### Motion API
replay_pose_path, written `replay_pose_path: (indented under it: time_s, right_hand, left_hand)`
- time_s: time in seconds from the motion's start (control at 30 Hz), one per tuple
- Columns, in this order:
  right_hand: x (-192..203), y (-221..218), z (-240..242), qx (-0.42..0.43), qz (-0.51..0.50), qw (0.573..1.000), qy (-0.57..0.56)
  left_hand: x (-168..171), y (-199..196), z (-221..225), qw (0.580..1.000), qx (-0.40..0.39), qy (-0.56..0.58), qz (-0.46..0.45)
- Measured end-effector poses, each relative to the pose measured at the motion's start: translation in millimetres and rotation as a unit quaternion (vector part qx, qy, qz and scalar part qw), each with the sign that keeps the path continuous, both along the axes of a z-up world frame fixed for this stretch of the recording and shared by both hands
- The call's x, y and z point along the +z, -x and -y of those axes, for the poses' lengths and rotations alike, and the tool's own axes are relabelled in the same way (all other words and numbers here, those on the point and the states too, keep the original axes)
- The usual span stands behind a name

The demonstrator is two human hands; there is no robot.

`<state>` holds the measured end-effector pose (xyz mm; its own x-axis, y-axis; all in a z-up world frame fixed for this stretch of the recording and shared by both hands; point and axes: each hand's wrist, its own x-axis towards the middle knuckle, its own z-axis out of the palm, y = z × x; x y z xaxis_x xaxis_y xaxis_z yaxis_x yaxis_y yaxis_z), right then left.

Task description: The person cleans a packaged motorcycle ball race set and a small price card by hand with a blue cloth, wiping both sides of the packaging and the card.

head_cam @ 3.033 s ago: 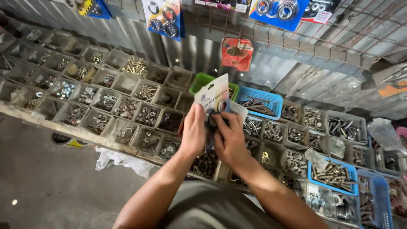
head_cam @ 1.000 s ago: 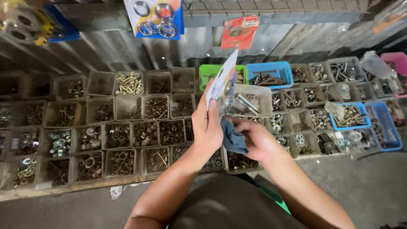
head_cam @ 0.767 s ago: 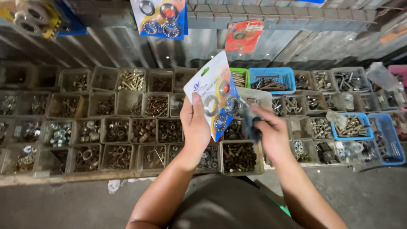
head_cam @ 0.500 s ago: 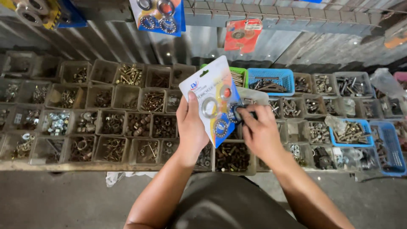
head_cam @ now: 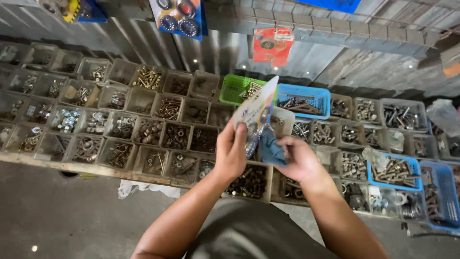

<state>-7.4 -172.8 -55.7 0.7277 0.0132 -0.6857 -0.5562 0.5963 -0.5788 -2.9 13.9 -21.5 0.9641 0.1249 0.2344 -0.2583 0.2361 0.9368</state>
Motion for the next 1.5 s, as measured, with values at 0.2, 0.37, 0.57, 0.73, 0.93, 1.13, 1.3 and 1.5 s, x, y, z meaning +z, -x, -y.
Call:
replay_pose_path:
  time_s: [0.2, 0.37, 0.57, 0.73, 0.93, 1.13, 1.3, 1.5]
  right_hand:
    - [41.0, 15.0, 5.3, -0.052, 0.033, 0.993, -0.104]
    - [49.0, 14.1, -13.1, 0.063, 0.486, 0.676, 0.551]
    - [16.8, 9.7, -42.1, 0.065, 0.591, 0.457, 0.662]
    - [24.4, -49.0, -30.0, 0.009, 0.559, 0.478, 0.677]
    - [49.0, -29.7, -93.0, 0.061, 0.569, 0.528, 0.627]
    - [40.5, -62.7, -71.5, 0.027, 0.519, 0.496, 0.696]
    - [53.6, -45.5, -114.0, 0.013, 0.457, 0.553, 0.696]
    - [50.6, -50.1, -110.6, 0.051, 0.523, 0.485, 0.699]
  left_hand:
    - [9.9, -2.0, 20.1, 0.998, 0.056, 0.015, 0.015]
    - [-3.6, 1.8, 39.4, 0.997, 0.044, 0.02, -0.055]
    - [-1.1, 1.4, 22.4, 0.99, 0.043, 0.066, -0.116]
    - [5.2, 2.1, 17.6, 0.987, 0.012, 0.104, -0.123]
    - [9.2, -15.1, -7.4, 0.99, -0.029, 0.074, -0.115]
    - [4.6, -16.5, -30.8, 0.982, -0.074, 0.109, -0.137]
    - [1.4, -34.6, -32.4, 0.988, -0.099, 0.072, -0.099]
    - [-6.3, -46.9, -53.6, 0.985, -0.116, 0.088, -0.098]
